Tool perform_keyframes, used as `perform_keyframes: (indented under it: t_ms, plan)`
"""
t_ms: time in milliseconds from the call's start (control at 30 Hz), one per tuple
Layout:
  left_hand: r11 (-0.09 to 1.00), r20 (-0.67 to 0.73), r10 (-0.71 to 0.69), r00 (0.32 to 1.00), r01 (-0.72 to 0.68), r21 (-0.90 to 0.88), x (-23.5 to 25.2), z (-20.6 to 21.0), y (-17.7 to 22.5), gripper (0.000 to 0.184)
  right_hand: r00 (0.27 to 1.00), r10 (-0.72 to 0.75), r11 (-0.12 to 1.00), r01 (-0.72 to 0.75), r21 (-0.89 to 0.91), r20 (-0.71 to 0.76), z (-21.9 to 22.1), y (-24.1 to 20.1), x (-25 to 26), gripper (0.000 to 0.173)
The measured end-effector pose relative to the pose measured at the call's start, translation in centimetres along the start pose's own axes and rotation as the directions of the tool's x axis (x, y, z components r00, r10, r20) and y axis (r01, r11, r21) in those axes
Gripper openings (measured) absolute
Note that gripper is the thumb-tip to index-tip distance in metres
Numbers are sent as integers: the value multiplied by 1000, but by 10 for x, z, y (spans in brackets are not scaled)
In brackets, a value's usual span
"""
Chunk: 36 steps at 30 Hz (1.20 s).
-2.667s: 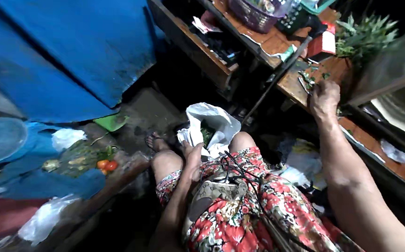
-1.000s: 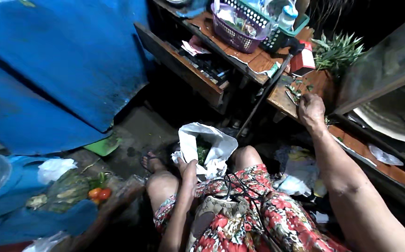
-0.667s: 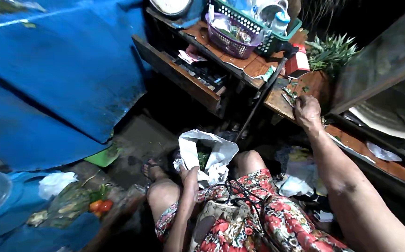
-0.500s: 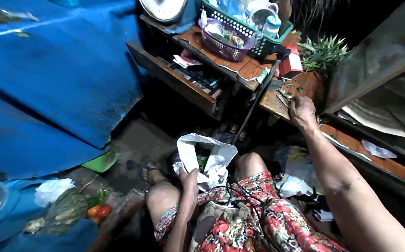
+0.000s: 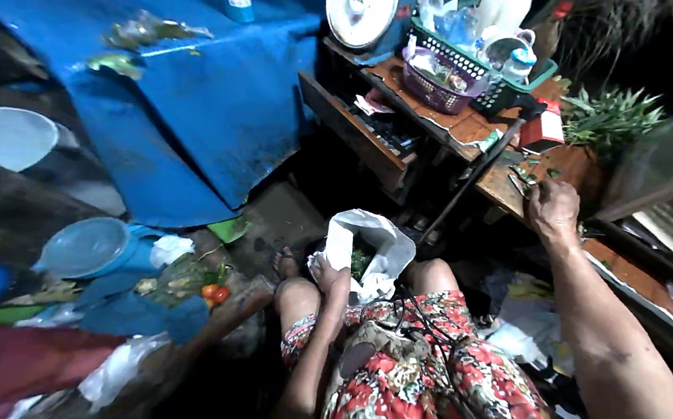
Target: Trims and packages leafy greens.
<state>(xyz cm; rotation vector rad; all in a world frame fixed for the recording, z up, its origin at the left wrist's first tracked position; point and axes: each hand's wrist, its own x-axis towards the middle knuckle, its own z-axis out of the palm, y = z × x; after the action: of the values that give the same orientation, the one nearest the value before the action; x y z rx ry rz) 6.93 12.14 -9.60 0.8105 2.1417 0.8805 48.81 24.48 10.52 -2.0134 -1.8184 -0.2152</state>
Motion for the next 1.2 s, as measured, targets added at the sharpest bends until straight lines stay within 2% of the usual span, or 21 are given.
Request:
perform_keyframes:
  t_ms: [67,133,233,300,367,433,467,533,600,667,700,767,867,900,967,1000,1133,1200]
  plan:
    - [991,-18,103,994,-102,84,-6,-8,7,89,997,-65,998,65,-12,-46,4,6,-3,39]
    - [961,26,267,963,-269,71,-10,-9,9,75,972,-163,987,163,-13,-167,16,23,-5,40]
    - [856,198,505,840,-517,14,-8,0,0,54,929,-252,963,270,28,-272,26,3,-26,39]
    - [842,392,485,782,-538,30,-7,6,0,49,923,-307,931,342,125,-233,38,-34,-50,36]
    - [831,581,386,716,-543,117,-2,12,-2,49,932,-353,895,362,261,-83,65,-65,-75,34]
    - [795,662,325,676,-574,196,1,17,-6,48,929,-359,879,302,369,95,105,-87,-91,35]
    - [776,670,307,676,-586,235,1,17,-8,46,916,-329,890,219,400,231,124,-95,-96,39]
    - [738,648,292,703,-597,315,1,15,-10,42,849,-214,912,-3,411,482,161,-107,-104,51]
    - [740,594,273,757,-559,373,2,11,-11,39,735,-97,910,-208,359,672,188,-114,-115,71]
    - [764,544,250,801,-508,397,5,7,-12,42,620,-44,919,-282,274,784,203,-121,-124,91]
    - [772,528,251,811,-497,396,6,7,-12,42,591,-53,916,-292,274,805,202,-128,-127,98]
    - [778,527,250,812,-493,390,8,7,-13,43,579,-79,896,-315,312,812,207,-140,-130,105]
    - [774,572,207,794,-490,400,11,9,-14,45,604,4,923,-308,229,797,218,-146,-127,89]
    - [771,579,198,791,-490,407,12,10,-15,44,616,36,935,-300,192,787,219,-146,-125,76]
    - [762,582,173,794,-483,432,12,10,-14,44,662,54,950,-265,166,748,221,-147,-120,39]
    - [761,574,169,801,-476,440,12,10,-14,44,682,38,949,-254,189,730,219,-149,-117,31]
    - [788,513,177,840,-433,438,9,5,-11,42,789,-109,892,-191,411,604,205,-170,-106,24]
    - [804,519,151,842,-410,432,8,2,-6,45,807,-217,849,-121,514,549,192,-189,-102,24]
